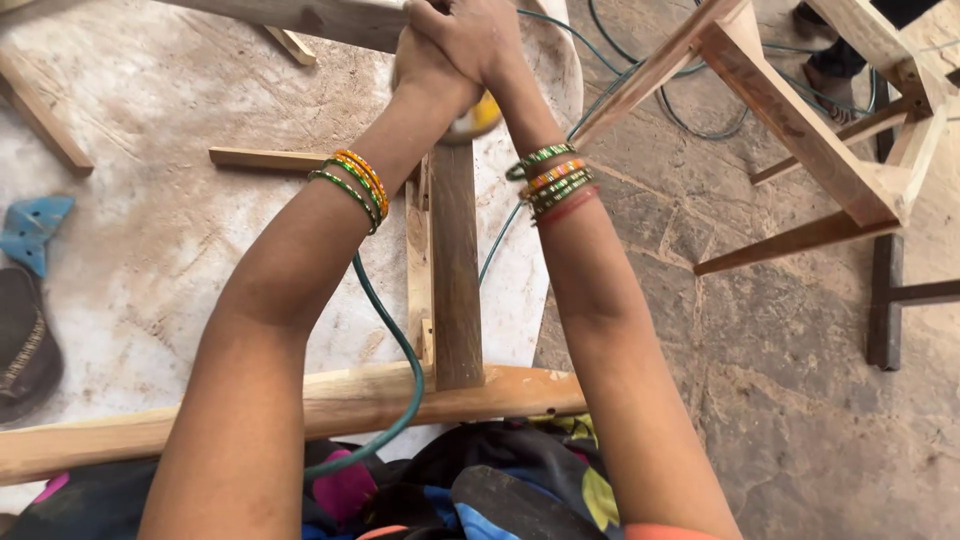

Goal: The person sands the wooden frame of a chair with a power sander, moving the tool across the legs and rails while stabilizing the frame by hand.

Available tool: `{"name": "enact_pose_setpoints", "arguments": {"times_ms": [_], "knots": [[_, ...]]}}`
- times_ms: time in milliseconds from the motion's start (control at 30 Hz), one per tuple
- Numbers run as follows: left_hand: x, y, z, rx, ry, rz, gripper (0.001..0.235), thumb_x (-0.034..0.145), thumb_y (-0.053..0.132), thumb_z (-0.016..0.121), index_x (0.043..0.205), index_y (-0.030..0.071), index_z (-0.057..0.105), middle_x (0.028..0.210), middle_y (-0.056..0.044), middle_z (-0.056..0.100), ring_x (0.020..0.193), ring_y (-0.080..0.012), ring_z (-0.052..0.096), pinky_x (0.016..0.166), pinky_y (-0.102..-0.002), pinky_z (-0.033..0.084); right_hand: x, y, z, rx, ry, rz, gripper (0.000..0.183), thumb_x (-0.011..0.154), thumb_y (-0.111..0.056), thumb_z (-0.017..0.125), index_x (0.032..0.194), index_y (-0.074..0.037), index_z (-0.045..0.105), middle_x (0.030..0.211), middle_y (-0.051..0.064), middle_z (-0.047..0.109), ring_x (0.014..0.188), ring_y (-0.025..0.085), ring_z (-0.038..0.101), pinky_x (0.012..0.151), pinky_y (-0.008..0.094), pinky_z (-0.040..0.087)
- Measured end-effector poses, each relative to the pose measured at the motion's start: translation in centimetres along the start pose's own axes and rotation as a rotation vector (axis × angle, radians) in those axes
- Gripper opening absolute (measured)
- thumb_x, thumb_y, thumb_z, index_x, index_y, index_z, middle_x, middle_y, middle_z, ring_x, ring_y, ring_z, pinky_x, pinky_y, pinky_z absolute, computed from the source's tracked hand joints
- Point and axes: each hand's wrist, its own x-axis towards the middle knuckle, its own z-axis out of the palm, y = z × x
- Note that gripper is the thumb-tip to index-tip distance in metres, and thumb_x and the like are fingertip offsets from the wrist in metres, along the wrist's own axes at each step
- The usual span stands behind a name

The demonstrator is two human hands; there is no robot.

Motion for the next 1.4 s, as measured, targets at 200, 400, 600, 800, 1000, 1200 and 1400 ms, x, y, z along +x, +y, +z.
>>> {"name": "enact_pose_setpoints", "arguments": {"times_ms": [200,400,600,800,1000,1200,1400], "knots": [[-4.2,2.3,-1.3,-0.132,-0.03,-0.049,0.047,0.089,0.036,0.066,0.126,0.008,0.063,0.124,-0.02,0.065,0.11,-0.0314,0.065,0.092,-0.041,0.052,-4.2,-1.6,-2.8,0.09,-0.105,-0.075,0.041,0.088,-0.049,0.059,0.097,-0.014,0.08,0.1,0.011,0.071,0.091,0.035,0.068,0.078,0.045,0.051],[-10.4,5.8,-0.2,-0.081,-0.023,-0.025,0.041,0.099,0.033,0.059,0.132,0.009,0.06,0.136,-0.015,0.061,0.128,-0.0288,0.056,0.107,-0.042,0.046,-11.3,-6.9,-6.8,0.118,-0.106,0.017,0.041,0.087,-0.048,0.058,0.098,-0.014,0.079,0.104,0.006,0.07,0.093,0.03,0.069,0.08,0.041,0.053],[-19.7,9.4,-3.0,-0.019,0.075,0.099,0.05,0.091,0.033,0.062,0.13,0.001,0.059,0.129,-0.022,0.06,0.118,-0.032,0.061,0.098,-0.041,0.052,-18.7,-12.3,-10.8,0.066,-0.194,0.042,0.039,0.088,-0.044,0.057,0.101,-0.014,0.079,0.101,0.01,0.067,0.095,0.032,0.067,0.084,0.043,0.051],[-25.4,10.4,-7.5,-0.201,0.059,0.117,0.047,0.091,0.033,0.065,0.126,0.001,0.061,0.126,-0.023,0.061,0.114,-0.0334,0.063,0.094,-0.044,0.055,-22.7,-15.9,-11.8,0.062,-0.176,0.042,0.038,0.088,-0.042,0.056,0.099,-0.013,0.078,0.103,0.009,0.067,0.097,0.031,0.067,0.086,0.042,0.051],[-23.3,9.5,-7.2,-0.267,-0.127,0.069,0.045,0.096,0.031,0.063,0.127,-0.001,0.06,0.126,-0.023,0.063,0.108,-0.0334,0.067,0.09,-0.044,0.058,-21.0,-14.6,-10.7,0.028,-0.178,0.081,0.037,0.088,-0.041,0.055,0.1,-0.014,0.078,0.102,0.008,0.067,0.094,0.03,0.066,0.084,0.042,0.051],[-16.7,7.0,-3.4,-0.368,0.145,0.005,0.046,0.092,0.035,0.065,0.127,0.005,0.061,0.124,-0.02,0.065,0.107,-0.0332,0.068,0.089,-0.044,0.057,-15.5,-10.3,-8.1,0.064,-0.145,0.044,0.039,0.091,-0.045,0.057,0.103,-0.014,0.078,0.104,0.01,0.067,0.097,0.033,0.067,0.082,0.043,0.052],[-10.5,3.7,-1.5,0.076,0.299,0.119,0.047,0.081,0.037,0.067,0.118,0.009,0.064,0.121,-0.015,0.067,0.11,-0.0291,0.068,0.091,-0.04,0.057,-10.5,-6.4,-4.8,0.057,-0.043,-0.054,0.034,0.094,-0.044,0.06,0.095,-0.013,0.075,0.096,0.011,0.071,0.091,0.034,0.068,0.078,0.044,0.053]]}}
